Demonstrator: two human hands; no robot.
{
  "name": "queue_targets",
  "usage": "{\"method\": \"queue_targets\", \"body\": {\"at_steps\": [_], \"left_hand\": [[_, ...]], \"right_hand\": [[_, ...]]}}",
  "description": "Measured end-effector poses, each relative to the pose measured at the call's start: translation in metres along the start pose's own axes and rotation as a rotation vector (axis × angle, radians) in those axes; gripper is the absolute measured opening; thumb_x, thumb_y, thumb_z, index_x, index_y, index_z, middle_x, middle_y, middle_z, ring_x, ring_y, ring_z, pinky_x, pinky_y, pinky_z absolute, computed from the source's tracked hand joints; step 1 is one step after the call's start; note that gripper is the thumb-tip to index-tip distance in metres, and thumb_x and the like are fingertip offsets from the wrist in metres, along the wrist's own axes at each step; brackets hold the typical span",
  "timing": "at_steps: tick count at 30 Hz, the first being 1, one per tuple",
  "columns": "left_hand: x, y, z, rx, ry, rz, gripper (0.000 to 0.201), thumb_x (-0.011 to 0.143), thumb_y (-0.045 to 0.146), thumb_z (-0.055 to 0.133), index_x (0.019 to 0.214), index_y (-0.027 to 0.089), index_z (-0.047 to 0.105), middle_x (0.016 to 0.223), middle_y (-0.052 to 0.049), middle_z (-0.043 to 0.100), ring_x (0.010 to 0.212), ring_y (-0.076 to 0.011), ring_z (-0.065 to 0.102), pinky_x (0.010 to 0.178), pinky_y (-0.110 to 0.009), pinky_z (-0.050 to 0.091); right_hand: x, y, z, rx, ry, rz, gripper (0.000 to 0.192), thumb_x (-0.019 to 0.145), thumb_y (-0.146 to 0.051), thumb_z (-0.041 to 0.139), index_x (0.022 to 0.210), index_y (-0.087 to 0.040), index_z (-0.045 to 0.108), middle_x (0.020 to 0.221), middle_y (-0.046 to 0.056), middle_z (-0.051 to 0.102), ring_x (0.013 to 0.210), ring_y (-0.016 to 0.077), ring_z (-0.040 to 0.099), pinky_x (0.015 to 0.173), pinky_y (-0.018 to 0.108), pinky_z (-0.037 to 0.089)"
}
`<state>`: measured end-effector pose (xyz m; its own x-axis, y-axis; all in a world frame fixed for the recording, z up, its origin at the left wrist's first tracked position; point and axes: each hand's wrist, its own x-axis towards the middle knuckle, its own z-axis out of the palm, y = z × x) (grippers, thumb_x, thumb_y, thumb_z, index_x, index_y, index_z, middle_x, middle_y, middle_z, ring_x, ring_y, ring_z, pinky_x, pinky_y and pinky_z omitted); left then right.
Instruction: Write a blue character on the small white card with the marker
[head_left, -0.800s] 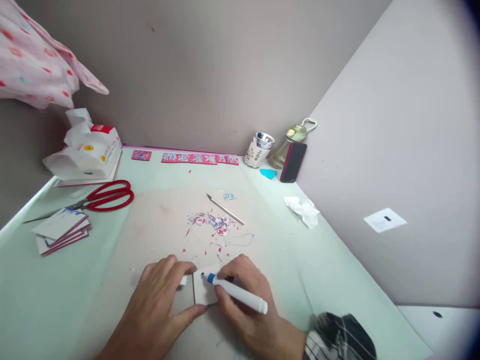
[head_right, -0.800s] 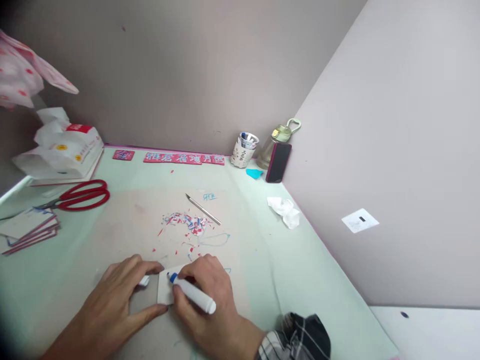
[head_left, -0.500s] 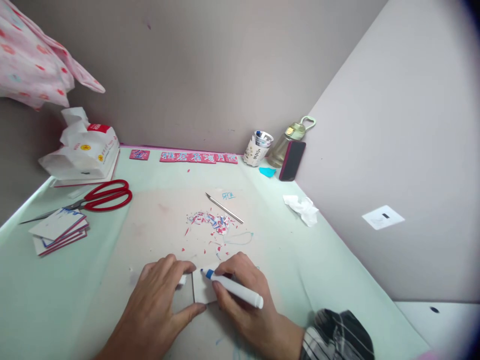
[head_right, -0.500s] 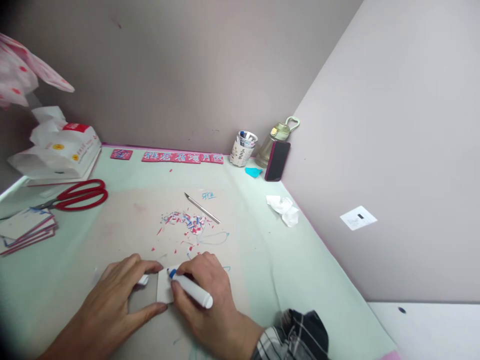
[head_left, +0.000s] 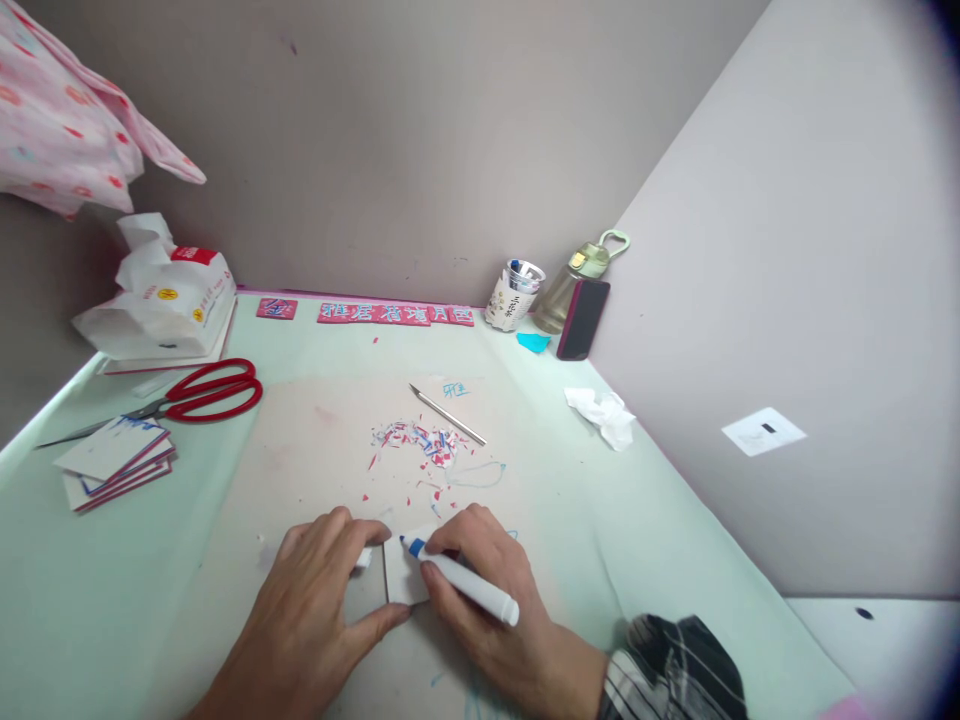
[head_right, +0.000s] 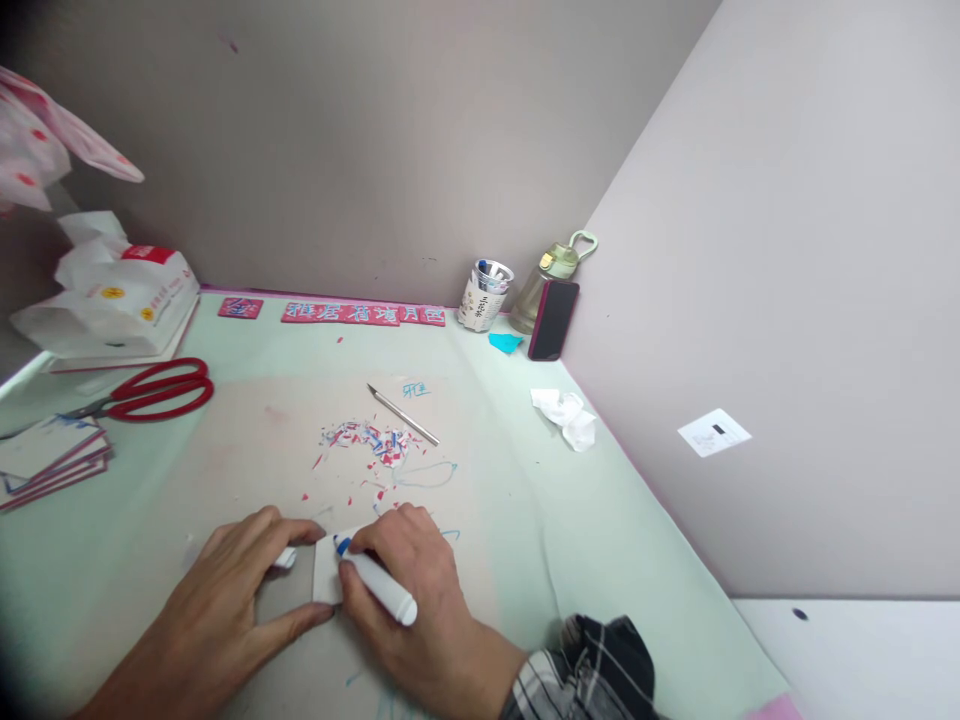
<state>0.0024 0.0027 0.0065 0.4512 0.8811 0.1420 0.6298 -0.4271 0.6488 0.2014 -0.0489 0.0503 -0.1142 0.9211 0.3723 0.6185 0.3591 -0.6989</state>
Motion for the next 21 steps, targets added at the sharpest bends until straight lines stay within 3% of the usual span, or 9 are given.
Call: {"method": "queue_targets", "body": {"at_steps": [10,21], "left_hand": [[-0.0013,-0.0040,0.0014,-0.018,0.011,-0.001,0.038,0.067,0.034,0.091,0.098,0.026,0.070,0.092,-0.002,0.068,0.085,-0.0284,0.063,0.079,-0.043,0.051],[-0.0012,-0.0028,0.0004,0.004,-0.022,-0.012,0.036,0.072,0.041,0.087,0.100,0.028,0.070,0.095,-0.002,0.068,0.087,-0.0275,0.062,0.079,-0.041,0.052]], "right_hand": [[-0.0005,-0.0078,-0.0053,0.019,-0.081,0.018,0.008,0.097,-0.015,0.054,0.093,-0.021,0.058,0.084,0.002,0.064,0.080,0.0176,0.058,0.073,0.031,0.046],[-0.0016,-0.0032,-0.0015,-0.018,0.043,0.019,0.011,0.097,-0.017,0.054,0.087,-0.022,0.056,0.078,0.001,0.062,0.071,0.0160,0.056,0.065,0.030,0.044]]}}
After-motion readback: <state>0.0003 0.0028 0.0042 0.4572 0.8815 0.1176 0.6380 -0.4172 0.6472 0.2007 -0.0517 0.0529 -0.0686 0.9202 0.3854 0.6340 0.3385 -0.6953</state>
